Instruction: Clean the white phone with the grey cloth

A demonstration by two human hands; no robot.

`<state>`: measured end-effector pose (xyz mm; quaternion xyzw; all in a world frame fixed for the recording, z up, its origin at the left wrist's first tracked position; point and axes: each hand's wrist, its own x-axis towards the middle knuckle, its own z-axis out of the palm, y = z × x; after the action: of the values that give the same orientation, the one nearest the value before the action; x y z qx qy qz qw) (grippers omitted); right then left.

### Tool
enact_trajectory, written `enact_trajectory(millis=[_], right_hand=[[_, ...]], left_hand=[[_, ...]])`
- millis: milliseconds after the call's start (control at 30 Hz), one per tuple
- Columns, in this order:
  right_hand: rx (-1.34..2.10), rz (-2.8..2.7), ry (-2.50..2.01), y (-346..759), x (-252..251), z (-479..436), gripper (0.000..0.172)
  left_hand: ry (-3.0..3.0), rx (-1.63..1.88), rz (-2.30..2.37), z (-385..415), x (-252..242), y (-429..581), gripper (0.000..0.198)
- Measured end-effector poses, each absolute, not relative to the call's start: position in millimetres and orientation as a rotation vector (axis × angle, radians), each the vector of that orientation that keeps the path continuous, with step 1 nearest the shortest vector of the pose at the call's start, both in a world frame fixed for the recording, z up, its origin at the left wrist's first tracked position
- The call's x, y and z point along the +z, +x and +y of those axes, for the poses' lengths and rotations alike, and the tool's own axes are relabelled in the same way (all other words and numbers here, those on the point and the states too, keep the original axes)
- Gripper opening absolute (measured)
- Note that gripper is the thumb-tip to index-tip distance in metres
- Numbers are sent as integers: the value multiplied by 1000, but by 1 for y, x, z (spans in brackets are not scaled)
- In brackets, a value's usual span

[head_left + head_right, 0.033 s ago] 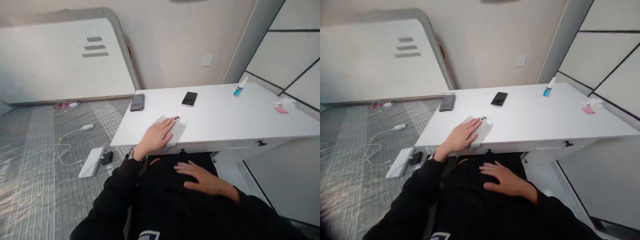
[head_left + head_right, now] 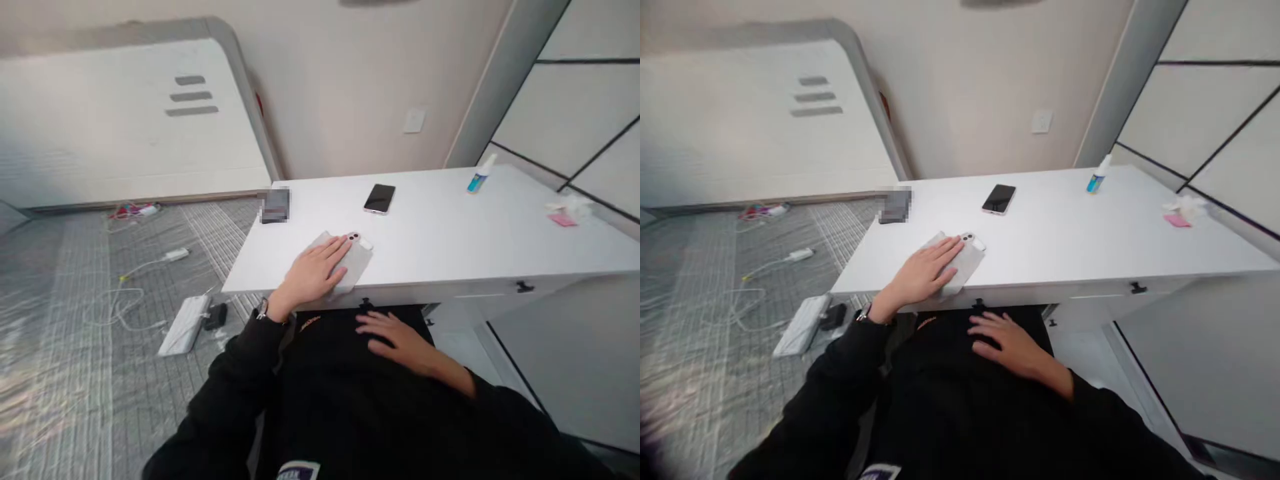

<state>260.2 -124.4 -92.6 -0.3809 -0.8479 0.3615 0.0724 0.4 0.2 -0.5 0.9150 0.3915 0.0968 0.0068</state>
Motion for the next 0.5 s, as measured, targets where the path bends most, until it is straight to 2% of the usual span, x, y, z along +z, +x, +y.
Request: enact_trajectory(millis=[167, 267, 333, 400, 500], right_hand=[[1113, -2633, -1015, 248, -111, -117, 55], [1050, -2620, -1193, 246, -110, -117, 59], [1053, -2639, -1252, 242, -109, -116, 54], [1102, -2691, -1116, 234, -107, -116, 49], [1109, -2703, -1020, 219, -98, -117, 51]], left_hand=[[2872, 278, 1215, 1, -1, 2, 63], [2864, 282, 1219, 1, 1, 2, 63], [2859, 282, 1211, 1, 3, 2, 63], [2853, 281, 1202, 2, 4, 1, 63], [2846, 285, 1202, 2, 3, 0, 63]])
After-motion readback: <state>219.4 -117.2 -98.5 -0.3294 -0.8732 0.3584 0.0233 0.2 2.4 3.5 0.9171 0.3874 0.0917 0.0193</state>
